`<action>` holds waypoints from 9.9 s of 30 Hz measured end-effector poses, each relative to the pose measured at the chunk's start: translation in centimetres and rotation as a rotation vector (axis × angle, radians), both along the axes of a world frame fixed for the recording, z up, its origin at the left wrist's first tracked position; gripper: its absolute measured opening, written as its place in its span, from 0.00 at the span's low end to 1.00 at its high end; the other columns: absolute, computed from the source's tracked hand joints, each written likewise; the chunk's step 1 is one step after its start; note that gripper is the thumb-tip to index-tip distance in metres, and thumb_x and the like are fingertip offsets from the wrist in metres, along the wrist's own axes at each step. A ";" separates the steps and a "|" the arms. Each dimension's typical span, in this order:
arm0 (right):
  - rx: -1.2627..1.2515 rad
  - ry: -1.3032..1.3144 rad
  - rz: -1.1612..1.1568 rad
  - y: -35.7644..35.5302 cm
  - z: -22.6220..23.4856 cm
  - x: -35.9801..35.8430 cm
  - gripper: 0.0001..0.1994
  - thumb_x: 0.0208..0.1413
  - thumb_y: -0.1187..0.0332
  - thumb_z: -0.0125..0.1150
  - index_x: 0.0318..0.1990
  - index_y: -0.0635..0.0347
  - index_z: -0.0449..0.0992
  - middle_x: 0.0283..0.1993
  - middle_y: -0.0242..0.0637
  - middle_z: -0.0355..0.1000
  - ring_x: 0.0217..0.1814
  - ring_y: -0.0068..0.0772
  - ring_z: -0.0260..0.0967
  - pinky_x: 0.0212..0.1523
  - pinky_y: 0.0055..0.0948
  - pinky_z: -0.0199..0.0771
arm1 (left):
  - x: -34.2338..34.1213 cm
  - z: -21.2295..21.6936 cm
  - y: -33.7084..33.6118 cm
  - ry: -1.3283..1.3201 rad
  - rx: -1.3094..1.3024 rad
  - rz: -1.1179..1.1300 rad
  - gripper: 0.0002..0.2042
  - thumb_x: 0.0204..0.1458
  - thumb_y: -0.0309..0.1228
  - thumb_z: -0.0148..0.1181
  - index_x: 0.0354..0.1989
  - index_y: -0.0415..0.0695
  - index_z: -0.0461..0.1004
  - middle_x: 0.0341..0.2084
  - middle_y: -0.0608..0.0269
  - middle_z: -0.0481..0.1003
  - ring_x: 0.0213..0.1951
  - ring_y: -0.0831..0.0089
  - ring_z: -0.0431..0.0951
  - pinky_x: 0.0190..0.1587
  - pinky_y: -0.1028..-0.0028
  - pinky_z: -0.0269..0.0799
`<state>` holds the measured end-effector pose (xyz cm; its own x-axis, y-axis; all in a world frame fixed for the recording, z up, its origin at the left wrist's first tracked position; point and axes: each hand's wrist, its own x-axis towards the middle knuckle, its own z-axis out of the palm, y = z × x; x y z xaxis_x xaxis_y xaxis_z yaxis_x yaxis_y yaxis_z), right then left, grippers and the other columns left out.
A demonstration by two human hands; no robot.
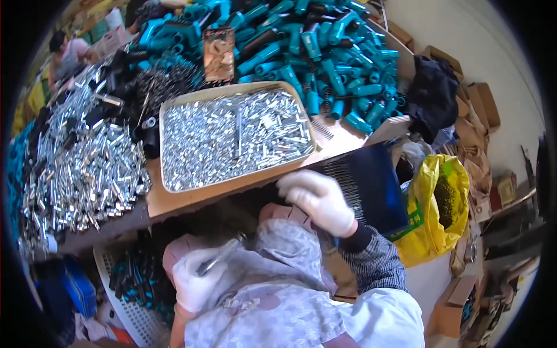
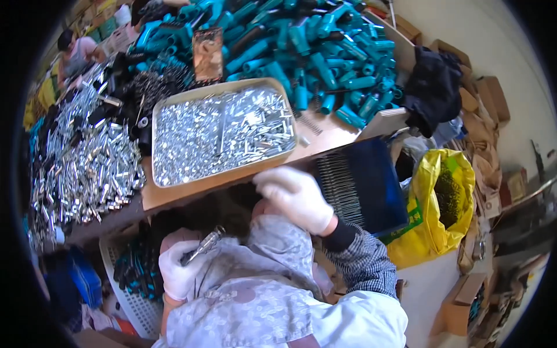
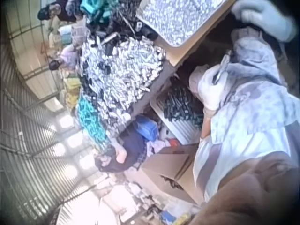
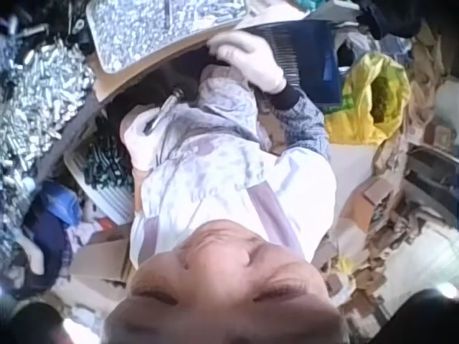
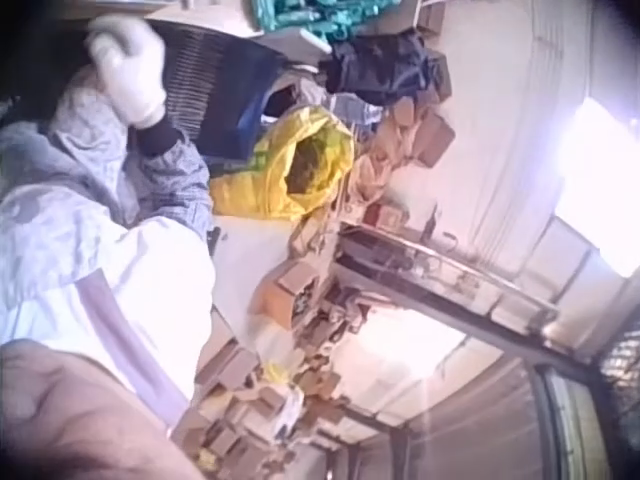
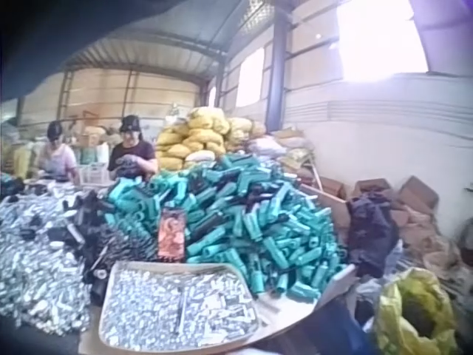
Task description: The recorder is assembling internal metal shafts and components into teal plastic tool handles at a factory workstation.
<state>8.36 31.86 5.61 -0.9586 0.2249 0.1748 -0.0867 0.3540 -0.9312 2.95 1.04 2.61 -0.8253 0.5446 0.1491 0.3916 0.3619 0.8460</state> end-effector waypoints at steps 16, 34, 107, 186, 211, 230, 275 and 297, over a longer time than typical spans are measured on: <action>1.076 -0.436 -0.720 18.2 -2.5 -9.9 0.20 0.56 0.53 0.63 0.45 0.62 0.74 0.34 0.50 0.80 0.39 0.53 0.80 0.38 0.50 0.78 | 0.3 -0.1 1.1 -0.022 0.015 0.069 0.11 0.40 0.29 0.73 0.33 0.39 0.84 0.27 0.52 0.82 0.31 0.58 0.83 0.38 0.66 0.77; 1.104 -0.581 -0.760 19.0 -0.8 -12.6 0.15 0.57 0.60 0.61 0.47 0.59 0.77 0.44 0.49 0.81 0.48 0.53 0.80 0.47 0.48 0.80 | 0.6 -1.1 -1.2 0.085 0.072 0.078 0.11 0.40 0.28 0.74 0.33 0.41 0.83 0.26 0.52 0.81 0.29 0.56 0.82 0.35 0.65 0.76; 0.239 -0.427 0.699 -6.4 0.1 -1.9 0.26 0.54 0.55 0.70 0.57 0.61 0.76 0.43 0.50 0.80 0.46 0.47 0.79 0.50 0.37 0.76 | 0.1 -0.1 2.4 0.248 -0.099 -0.405 0.22 0.45 0.39 0.72 0.49 0.46 0.78 0.33 0.55 0.80 0.36 0.53 0.81 0.38 0.62 0.76; 0.816 0.062 0.086 -3.7 2.7 -16.9 0.10 0.51 0.61 0.65 0.34 0.57 0.81 0.36 0.48 0.78 0.43 0.54 0.77 0.44 0.48 0.75 | -0.7 0.6 -1.1 0.301 -0.166 -0.070 0.19 0.49 0.36 0.68 0.51 0.48 0.78 0.41 0.55 0.80 0.40 0.54 0.81 0.41 0.62 0.76; 0.520 0.224 0.068 -1.1 1.3 -18.3 0.05 0.49 0.77 0.61 0.33 0.68 0.80 0.27 0.40 0.76 0.31 0.31 0.74 0.36 0.30 0.74 | -0.6 -1.4 -1.5 0.263 -0.062 -0.083 0.22 0.50 0.37 0.66 0.55 0.47 0.75 0.38 0.56 0.76 0.42 0.53 0.78 0.45 0.58 0.75; 0.029 -0.133 0.450 -8.0 3.2 -10.0 0.03 0.46 0.82 0.59 0.28 0.64 0.76 0.23 0.31 0.72 0.24 0.20 0.66 0.28 0.21 0.66 | 0.6 -1.2 -2.6 0.324 -0.171 -0.027 0.24 0.46 0.37 0.68 0.54 0.48 0.74 0.37 0.56 0.77 0.42 0.53 0.79 0.44 0.56 0.75; 0.735 0.490 0.523 -10.5 -4.2 -3.1 0.17 0.34 0.74 0.73 0.37 0.60 0.77 0.36 0.42 0.75 0.37 0.47 0.74 0.41 0.40 0.74 | -0.2 -2.2 -1.4 -0.103 -0.231 -0.159 0.29 0.53 0.36 0.65 0.64 0.48 0.65 0.39 0.50 0.79 0.41 0.50 0.81 0.43 0.58 0.78; 0.852 0.209 -0.055 -3.5 0.4 -15.6 0.06 0.51 0.67 0.63 0.31 0.58 0.80 0.32 0.46 0.75 0.39 0.52 0.74 0.43 0.48 0.73 | 1.2 -1.9 -1.6 0.133 -0.027 -0.077 0.22 0.50 0.37 0.72 0.52 0.44 0.77 0.43 0.52 0.79 0.44 0.55 0.81 0.47 0.63 0.76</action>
